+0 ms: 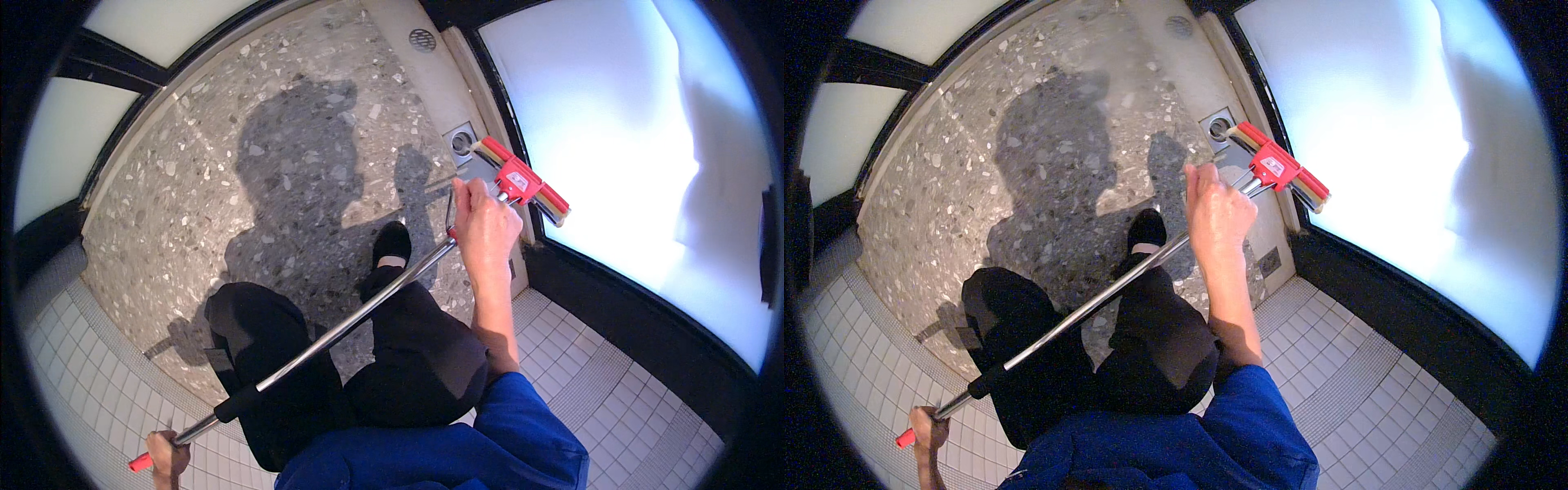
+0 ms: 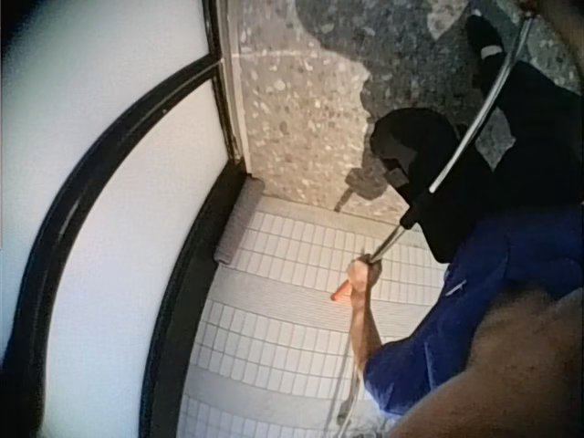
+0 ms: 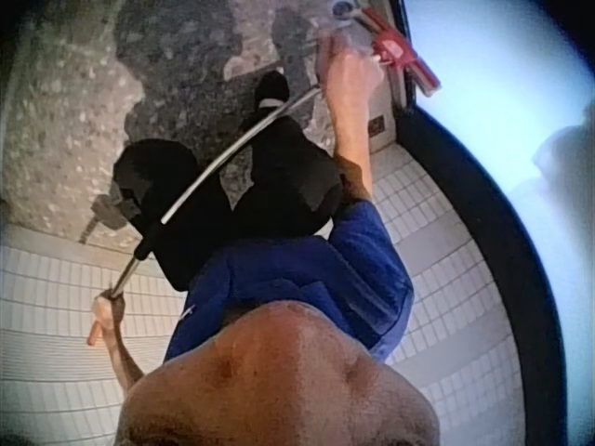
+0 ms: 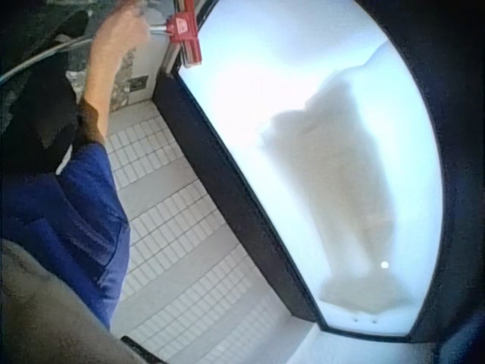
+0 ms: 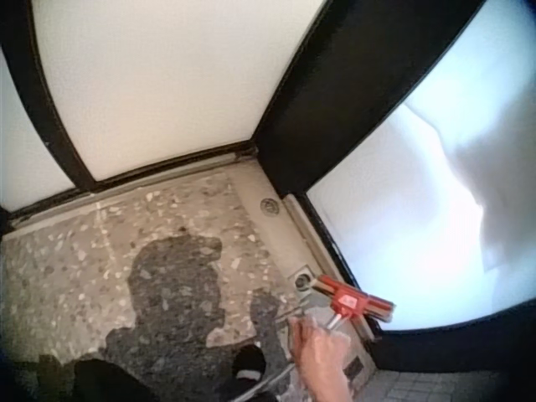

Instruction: The person uses a long-handled cleaning tool to scrub the floor in a bathroom, moving the tool around the floor drain and shower area, and then continues scrubbing the wooden floor in the bedroom area. They briefly touch the shower control and the bathroom door handle by hand.

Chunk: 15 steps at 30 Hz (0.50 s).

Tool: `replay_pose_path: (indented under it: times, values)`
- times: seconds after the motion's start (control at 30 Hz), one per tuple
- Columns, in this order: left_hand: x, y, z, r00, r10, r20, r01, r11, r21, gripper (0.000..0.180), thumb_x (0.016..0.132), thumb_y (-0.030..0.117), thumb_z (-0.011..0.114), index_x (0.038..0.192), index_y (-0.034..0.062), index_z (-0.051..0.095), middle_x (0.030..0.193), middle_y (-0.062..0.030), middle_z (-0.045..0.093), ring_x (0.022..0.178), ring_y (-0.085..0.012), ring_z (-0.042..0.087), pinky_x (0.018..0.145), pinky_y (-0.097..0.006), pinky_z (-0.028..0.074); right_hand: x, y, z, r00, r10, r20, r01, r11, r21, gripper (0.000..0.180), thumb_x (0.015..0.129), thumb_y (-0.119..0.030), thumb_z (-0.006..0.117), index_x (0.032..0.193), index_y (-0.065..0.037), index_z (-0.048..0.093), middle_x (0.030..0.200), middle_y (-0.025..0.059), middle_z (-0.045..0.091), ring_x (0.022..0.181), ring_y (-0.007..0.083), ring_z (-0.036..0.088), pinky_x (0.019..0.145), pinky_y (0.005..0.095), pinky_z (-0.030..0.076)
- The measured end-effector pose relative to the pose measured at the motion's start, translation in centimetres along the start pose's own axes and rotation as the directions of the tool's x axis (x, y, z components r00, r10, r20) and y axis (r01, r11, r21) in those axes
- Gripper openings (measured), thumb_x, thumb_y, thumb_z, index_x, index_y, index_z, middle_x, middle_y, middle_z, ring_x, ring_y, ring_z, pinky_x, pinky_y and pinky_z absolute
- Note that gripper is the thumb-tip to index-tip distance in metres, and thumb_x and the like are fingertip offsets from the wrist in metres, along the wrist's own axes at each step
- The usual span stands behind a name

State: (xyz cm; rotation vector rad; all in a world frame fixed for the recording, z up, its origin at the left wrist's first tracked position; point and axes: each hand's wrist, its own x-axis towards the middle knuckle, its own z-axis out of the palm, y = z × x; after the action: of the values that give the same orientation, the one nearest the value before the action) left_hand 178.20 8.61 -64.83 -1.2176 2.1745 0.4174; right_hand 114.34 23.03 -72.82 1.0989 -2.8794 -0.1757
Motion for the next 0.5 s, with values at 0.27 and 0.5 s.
replay_pose_path:
  times: [0.27,0.5]
  values:
    - [0.9,1.4,-1.7,0.985,-0.027,0.168,0.035,0.998,-0.048,0.025,0.066,0.017,0.071,0.054,0.0003,0.058,0.052,-0.0218,0.054,0.053,-0.044,0.054,0.05,-0.05,0.042,-1.9,-1.2,0.2,0.986,-0.162,0.05,0.158,0.984,0.088,0.029,0.091,-0.03,0.059,0.071,-0.01,0.052,0.052,0.0098,0.058,0.048,0.0292,0.061,0.043,0.0385,0.046]
    - [0.1,-4.6,1.1,0.993,0.042,0.11,-0.044,0.999,0.015,0.026,0.069,0.02,0.073,0.074,0.0003,0.057,0.069,-0.0216,0.055,0.069,-0.0423,0.053,0.062,-0.051,0.039,-2.3,-0.3,0.1,0.988,-0.15,0.026,0.145,0.98,0.139,0.028,0.091,-0.025,0.059,0.069,-0.009,0.051,0.052,0.0102,0.058,0.045,0.0287,0.06,0.044,0.0375,0.048]
